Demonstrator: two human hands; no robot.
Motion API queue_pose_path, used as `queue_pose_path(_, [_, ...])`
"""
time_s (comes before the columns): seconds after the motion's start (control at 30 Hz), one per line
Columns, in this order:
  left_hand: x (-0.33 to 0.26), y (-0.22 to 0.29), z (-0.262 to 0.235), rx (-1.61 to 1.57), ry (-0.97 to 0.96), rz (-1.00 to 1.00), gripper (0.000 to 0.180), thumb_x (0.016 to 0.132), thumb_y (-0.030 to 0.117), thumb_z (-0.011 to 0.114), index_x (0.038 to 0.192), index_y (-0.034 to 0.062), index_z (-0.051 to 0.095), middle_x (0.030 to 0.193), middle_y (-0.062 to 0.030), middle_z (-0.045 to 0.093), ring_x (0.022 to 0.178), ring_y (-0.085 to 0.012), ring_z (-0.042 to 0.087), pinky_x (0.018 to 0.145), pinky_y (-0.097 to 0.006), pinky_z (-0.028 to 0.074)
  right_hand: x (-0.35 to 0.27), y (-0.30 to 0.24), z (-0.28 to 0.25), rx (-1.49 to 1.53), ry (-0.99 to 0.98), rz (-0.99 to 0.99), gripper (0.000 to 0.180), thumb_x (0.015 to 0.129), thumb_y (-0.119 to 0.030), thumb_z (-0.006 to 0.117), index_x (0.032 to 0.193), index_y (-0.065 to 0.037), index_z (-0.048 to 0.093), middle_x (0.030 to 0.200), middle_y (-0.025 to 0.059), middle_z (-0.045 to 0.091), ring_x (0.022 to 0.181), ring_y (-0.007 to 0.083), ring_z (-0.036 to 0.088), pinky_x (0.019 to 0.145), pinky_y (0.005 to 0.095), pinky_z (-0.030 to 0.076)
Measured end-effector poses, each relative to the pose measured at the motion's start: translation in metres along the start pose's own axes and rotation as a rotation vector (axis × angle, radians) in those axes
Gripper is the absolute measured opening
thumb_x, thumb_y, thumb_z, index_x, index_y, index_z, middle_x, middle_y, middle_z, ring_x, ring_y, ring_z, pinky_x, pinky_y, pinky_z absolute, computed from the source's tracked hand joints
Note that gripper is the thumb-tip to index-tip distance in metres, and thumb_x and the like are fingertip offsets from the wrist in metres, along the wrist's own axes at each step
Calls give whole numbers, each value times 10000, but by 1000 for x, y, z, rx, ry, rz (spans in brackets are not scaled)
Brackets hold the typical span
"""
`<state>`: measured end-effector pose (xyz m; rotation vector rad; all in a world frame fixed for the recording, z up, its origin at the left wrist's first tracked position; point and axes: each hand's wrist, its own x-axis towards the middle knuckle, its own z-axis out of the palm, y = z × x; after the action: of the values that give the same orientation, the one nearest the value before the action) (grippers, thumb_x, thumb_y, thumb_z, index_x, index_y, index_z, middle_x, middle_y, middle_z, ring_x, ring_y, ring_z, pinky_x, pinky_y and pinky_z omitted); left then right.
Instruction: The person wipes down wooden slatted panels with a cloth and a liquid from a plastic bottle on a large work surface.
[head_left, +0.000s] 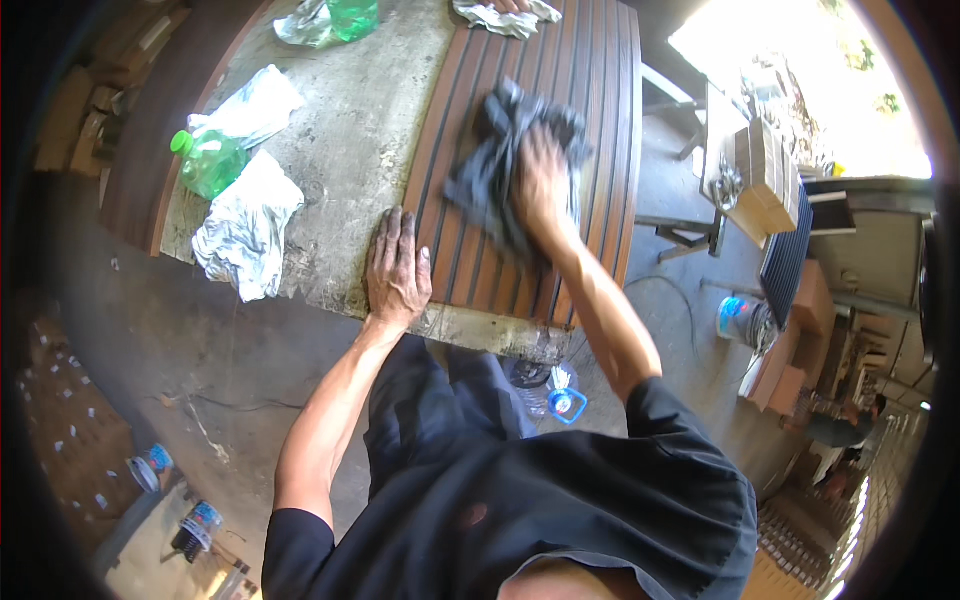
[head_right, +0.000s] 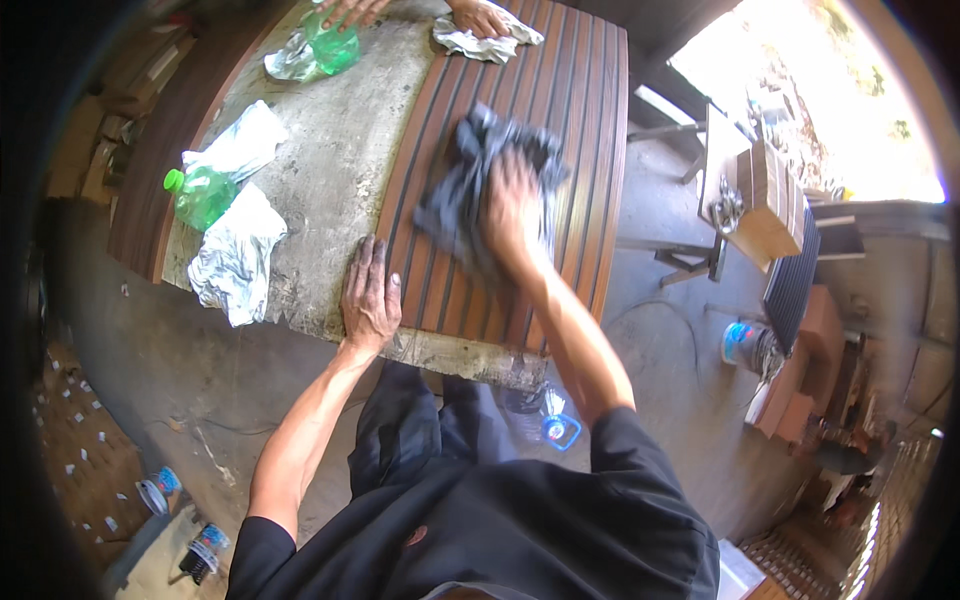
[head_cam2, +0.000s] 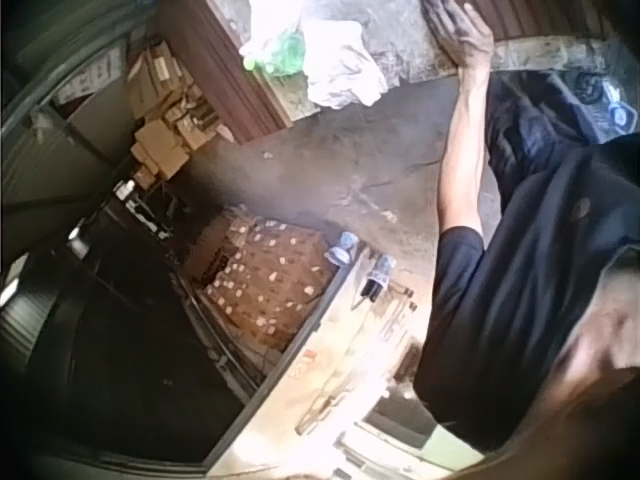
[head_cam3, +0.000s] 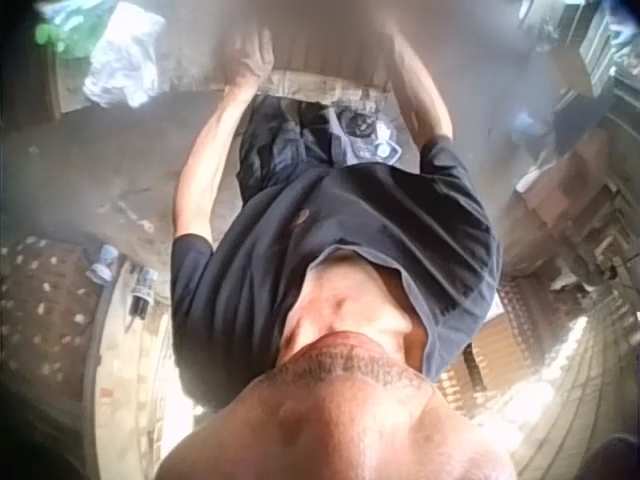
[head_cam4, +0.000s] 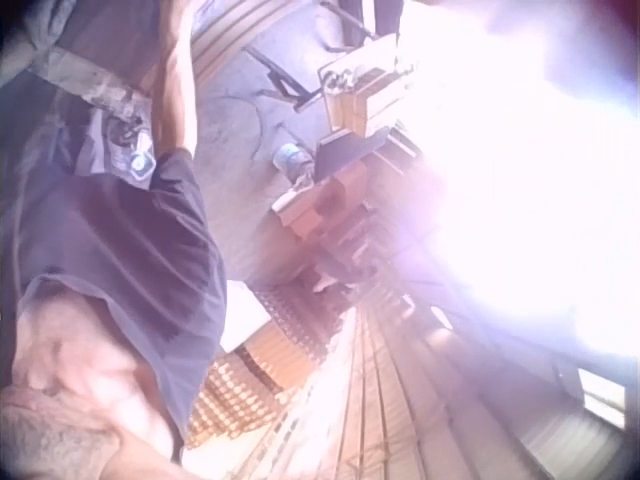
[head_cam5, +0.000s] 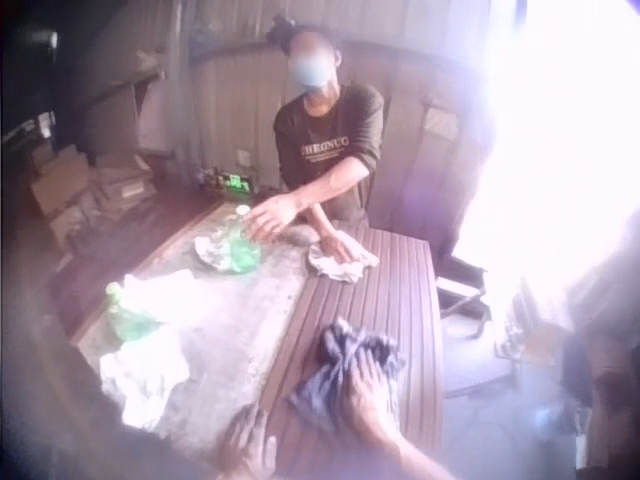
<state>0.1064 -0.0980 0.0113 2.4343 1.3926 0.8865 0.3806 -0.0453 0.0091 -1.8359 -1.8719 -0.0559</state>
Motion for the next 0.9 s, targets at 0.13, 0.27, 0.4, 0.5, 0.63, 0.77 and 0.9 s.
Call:
queue_pose_path(0.13, [-11,-3,-25,-45,-124,-78,631,949,276,577,1471,-48,434,1529,-264,429,1432,-456,378,1183,-549,296,-115,-85,-36,149,-234,-129,647,812,-98,571,1425,88,482,1553,290,400,1476,440,347,1219,529,261])
queue_pose_path(0.27, [-56,-24,-44,-10,-169,1,693,903,321,625,1466,-40,443,1566,-225,404,1488,-434,304,1212,-577,216,-70,-93,-42,118,-377,-270,620,887,-111,551,1466,74,429,1564,287,380,1484,408,342,1227,520,253])
queue_pose_path(0.4, [-38,-17,-47,-15,-199,23,633,985,396,565,1445,-32,485,1589,-183,390,1503,-394,294,1208,-576,223,50,-32,17,41,-132,-196,581,929,-145,503,1463,76,438,1566,283,377,1488,396,332,1241,478,238])
queue_pose_path(0.5, [-42,-17,-45,4,-180,22,670,965,405,587,1464,-26,467,1594,-167,392,1497,-388,310,1206,-570,230,46,-57,33,-25,-67,-119,590,902,-115,470,1455,88,439,1556,300,379,1478,431,332,1223,522,267])
queue_pose_path(0.63, [-78,-37,-44,-23,-198,5,672,791,362,684,1272,-100,601,1369,-256,567,1341,-443,471,1190,-609,259,-66,-135,-12,176,-404,-349,628,917,-140,513,1500,64,396,1580,287,350,1510,396,293,1245,523,225])
queue_pose_path(0.77, [-68,-27,-47,12,-192,-22,702,827,364,691,1373,-49,540,1437,-247,508,1413,-457,392,1198,-609,239,-24,-117,-8,138,-500,-426,659,921,-102,542,1540,24,354,1622,246,296,1523,347,275,1264,499,187])
queue_pose_path(0.9, [-41,-16,-48,25,-218,36,684,949,371,626,1468,-32,438,1583,-201,390,1481,-419,328,1194,-590,247,113,-27,59,96,-55,-264,536,900,-115,483,1403,68,504,1500,329,436,1425,442,410,1198,510,303])
